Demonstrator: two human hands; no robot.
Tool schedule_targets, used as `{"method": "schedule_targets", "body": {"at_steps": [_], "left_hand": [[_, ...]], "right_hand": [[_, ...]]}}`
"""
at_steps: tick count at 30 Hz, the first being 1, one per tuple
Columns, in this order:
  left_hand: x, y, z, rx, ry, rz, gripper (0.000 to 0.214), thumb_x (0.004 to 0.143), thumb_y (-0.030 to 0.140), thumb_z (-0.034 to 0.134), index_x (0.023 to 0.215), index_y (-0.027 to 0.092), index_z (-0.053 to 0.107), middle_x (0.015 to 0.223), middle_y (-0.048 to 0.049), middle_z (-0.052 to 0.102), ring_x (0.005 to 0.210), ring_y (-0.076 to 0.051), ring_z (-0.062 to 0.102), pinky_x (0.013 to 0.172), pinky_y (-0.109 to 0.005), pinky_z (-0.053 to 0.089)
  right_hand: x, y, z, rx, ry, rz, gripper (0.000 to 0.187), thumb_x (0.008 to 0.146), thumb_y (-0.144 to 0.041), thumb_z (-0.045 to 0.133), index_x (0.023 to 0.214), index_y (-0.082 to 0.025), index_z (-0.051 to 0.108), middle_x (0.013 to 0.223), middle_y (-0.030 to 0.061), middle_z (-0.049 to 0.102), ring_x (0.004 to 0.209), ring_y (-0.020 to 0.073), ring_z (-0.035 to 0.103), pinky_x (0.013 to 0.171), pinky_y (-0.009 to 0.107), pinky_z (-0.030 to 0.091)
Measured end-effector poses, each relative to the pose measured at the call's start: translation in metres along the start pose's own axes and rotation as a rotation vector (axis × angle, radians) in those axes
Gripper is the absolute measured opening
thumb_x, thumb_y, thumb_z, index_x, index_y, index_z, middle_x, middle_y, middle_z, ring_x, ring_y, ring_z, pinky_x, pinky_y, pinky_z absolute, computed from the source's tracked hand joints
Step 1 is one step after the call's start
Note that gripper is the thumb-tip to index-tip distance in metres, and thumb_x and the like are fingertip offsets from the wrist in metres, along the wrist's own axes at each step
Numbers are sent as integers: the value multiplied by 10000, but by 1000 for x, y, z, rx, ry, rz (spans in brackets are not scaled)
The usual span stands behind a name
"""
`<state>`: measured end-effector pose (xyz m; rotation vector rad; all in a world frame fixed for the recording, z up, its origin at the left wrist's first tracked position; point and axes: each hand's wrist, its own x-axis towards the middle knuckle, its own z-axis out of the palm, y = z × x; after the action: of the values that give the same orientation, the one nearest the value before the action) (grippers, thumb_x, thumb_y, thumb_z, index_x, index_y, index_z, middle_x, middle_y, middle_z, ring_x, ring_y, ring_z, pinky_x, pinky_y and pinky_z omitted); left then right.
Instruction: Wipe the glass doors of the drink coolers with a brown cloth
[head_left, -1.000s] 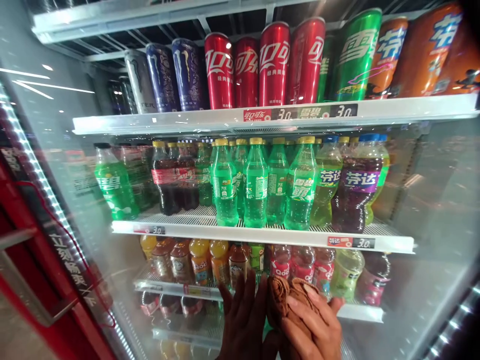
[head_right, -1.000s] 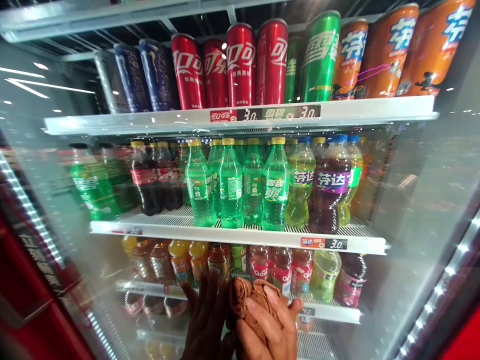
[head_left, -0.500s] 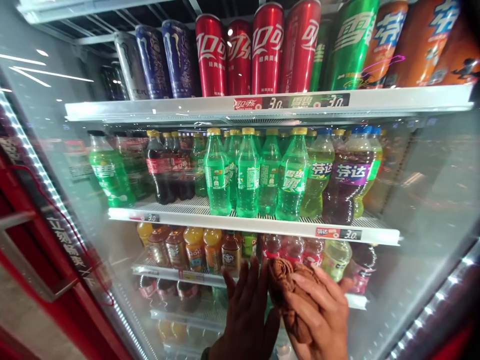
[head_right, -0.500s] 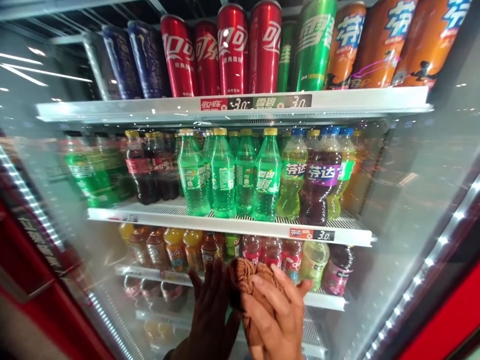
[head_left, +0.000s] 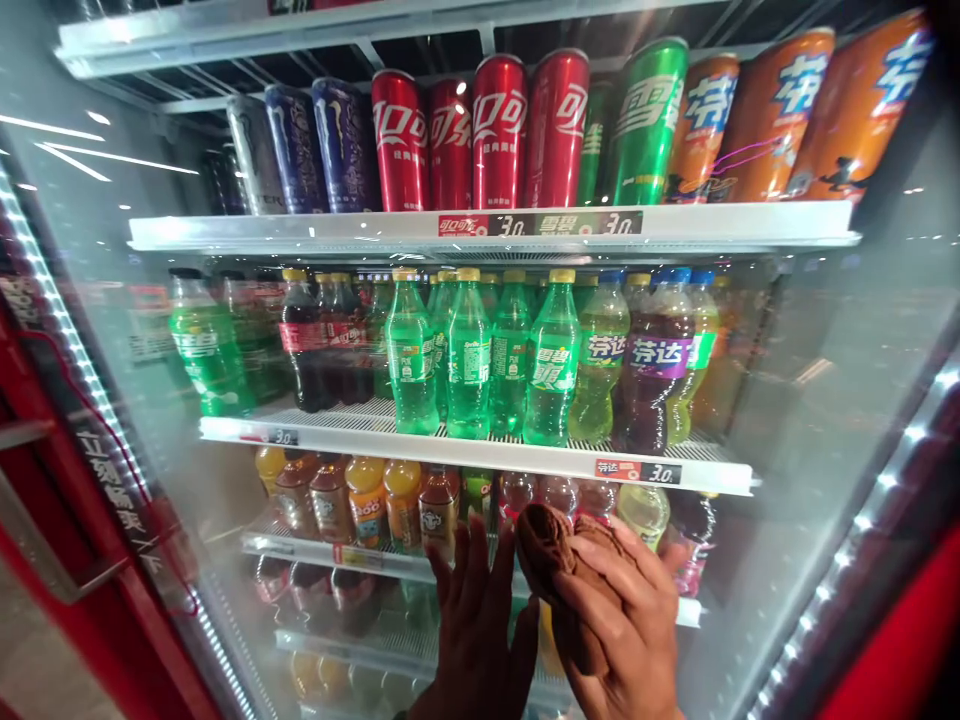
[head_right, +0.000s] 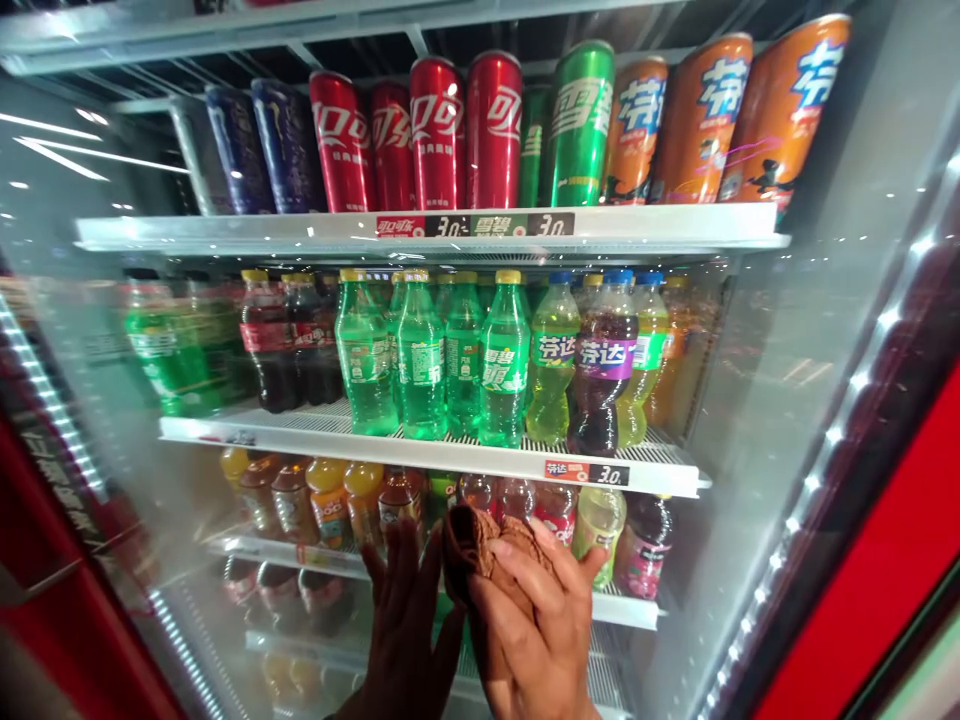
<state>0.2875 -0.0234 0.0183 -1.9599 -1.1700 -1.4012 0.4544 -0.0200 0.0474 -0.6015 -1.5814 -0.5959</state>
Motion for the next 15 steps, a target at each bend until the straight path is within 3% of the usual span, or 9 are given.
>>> {"method": "schedule_targets", "body": {"at_steps": [3,5,8,11,15], "left_hand": [[-1,5,3,-5,6,7,712,1017,189,516,1654,161,199,1744,-105,123,1627,-270,96,1334,-519,-25],[-3,8,7,-23,18,28,713,1017,204,522,1653,167,201,1742,-84,137,1626,-256,109,1340,-490,-11],[-8,14,16,-49,44,59,666,1034,253,500,1643,158,245,1733,-67,187,1624,-251,140,1344,-474,3],[-10,20,20,-15,24,69,676,1034,247,495,1642,122,228,1729,-92,194,1624,-257,136,1340,-491,-12],[-9,29,19,22,-27,28,732,1003,196,536,1651,134,201,1737,-111,138,1626,-276,105,1336,-510,-20]], "right_hand": [[13,11,-14,-25,59,54,265,830,-101,679,1061,-228,703,1284,65,639,1452,334,466,1307,665,175],[3,14,-19,-40,96,84,235,829,-126,702,1046,-215,696,1288,79,628,1450,345,470,1302,643,212],[-18,11,-17,-27,36,47,203,883,-135,620,1052,-205,709,1281,93,630,1462,340,458,1289,591,279],[-16,9,-19,11,-47,5,279,893,-70,551,1080,-202,711,1272,85,637,1474,308,442,1302,547,267],[0,21,-37,-9,18,81,297,826,-48,664,1078,-202,690,1261,84,634,1453,322,461,1307,630,187]]}}
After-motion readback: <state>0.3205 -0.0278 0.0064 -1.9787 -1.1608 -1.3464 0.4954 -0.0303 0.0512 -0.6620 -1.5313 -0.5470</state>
